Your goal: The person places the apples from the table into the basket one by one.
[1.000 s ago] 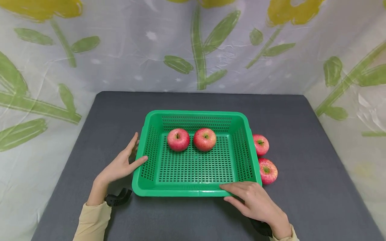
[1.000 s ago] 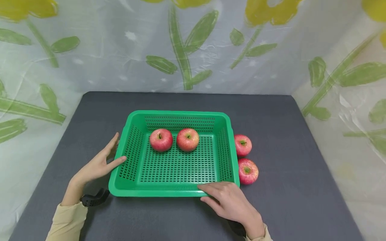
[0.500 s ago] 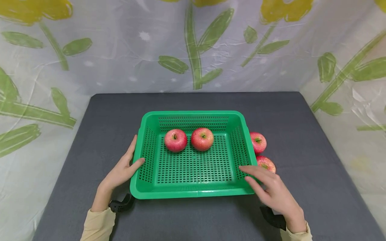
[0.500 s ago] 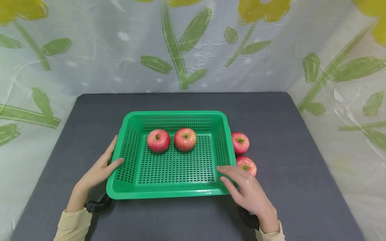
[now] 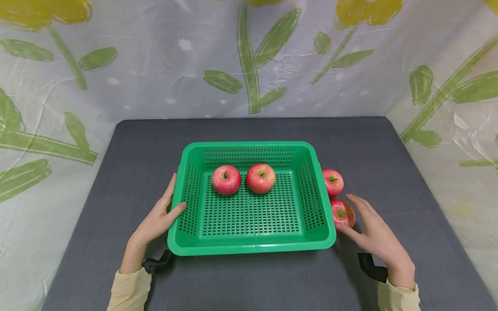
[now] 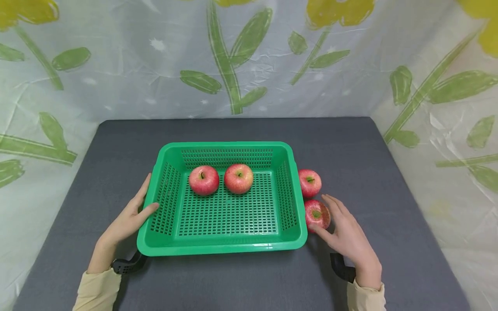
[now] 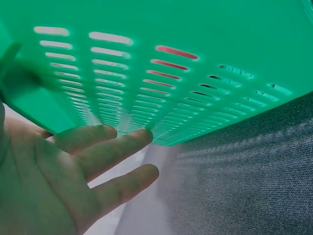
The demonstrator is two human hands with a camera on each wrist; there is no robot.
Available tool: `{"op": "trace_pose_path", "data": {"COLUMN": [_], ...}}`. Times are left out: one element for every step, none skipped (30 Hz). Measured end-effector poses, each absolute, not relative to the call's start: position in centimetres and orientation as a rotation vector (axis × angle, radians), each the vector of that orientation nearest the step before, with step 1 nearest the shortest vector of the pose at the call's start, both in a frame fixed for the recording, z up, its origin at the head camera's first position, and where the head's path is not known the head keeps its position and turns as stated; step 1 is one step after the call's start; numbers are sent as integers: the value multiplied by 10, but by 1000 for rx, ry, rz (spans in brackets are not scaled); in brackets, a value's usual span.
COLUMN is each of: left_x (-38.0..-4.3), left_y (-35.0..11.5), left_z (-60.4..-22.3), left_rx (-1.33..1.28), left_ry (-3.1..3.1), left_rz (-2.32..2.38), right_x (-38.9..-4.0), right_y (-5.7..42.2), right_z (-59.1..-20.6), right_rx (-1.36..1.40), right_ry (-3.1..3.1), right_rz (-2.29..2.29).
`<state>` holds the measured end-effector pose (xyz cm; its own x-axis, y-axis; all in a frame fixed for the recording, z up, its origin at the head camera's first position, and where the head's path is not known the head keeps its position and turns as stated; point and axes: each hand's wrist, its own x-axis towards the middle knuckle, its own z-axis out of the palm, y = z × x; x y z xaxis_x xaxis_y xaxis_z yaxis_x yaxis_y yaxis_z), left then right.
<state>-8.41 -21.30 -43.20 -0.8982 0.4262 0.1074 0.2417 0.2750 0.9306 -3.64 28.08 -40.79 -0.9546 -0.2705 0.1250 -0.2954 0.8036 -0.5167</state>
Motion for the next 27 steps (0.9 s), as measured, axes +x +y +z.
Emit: {"op": "trace_pose_path", "data": {"left_x": [-84,-84,-84,-83,-82,-81,-81,-81,-81,-82,-82,-83,-84,-84,-84,-84,-83,-83,-83,-83,-83,-83,-84,-84,-84,-84,-84], "left_y": [-213,-213,-213,-211,-210,-209,-209,-209,-209,-209,-209,-211,-212,-211,-211,-211,-211,-210,-210,-210,-210,-210,-210,-210,-210,-210,-210], "left_z": [-432,-431,-430,-427,-424,-420,-421,-421,-421,-422,-424,-427,-431,-430,-430,-430,-429,-429,-429,-429,-429,-429,-429,-429,-429,-429,-429], "left_rx": [629,633,635,633,631,630,631,633,630,628,627,626,624,619,614,610,608,607,604,605,605,603,605,608,610,613,611], "left_ry": [2373,2373,2375,2373,2377,2381,2383,2383,2383,2381,2383,2381,2380,2379,2381,2383,2386,2388,2387,2385,2384,2384,2384,2382,2383,2383,2383], "left_rz": [1688,1691,1691,1692,1687,1681,1680,1679,1677,1678,1678,1682,1687,1689,1689,1691,1689,1690,1692,1694,1695,1696,1695,1698,1700,1703,1707], "right_x": [-37,-38,-39,-40,-40,-41,-41,-41,-41,-41,-42,-42,-42,-43,-43,-44,-44,-45,-46,-46,-46,-47,-47,-47,-47,-47,-47], "right_y": [281,281,280,280,280,279,279,278,278,278,278,277,277,277,277,277,277,277,277,277,277,277,277,276,276,276,276], "right_z": [-410,-413,-415,-418,-420,-421,-422,-424,-425,-425,-426,-427,-427,-428,-428,-429,-429,-430,-430,-431,-431,-432,-432,-432,-433,-433,-434], "right_rx": [456,455,457,460,459,457,446,438,431,424,419,417,420,425,430,434,436,439,443,445,446,447,446,444,439,434,431], "right_ry": [-2955,-2967,-2978,-2988,-2995,-3006,-3017,-3023,-3027,-3030,-3031,-3030,-3026,-3021,-3014,-3009,-3005,-3000,-2994,-2989,-2984,-2979,-2975,-2971,-2968,-2965,-2963], "right_rz": [855,860,859,854,846,837,831,835,831,830,831,834,835,834,830,828,825,824,823,822,823,825,828,831,834,836,841]}}
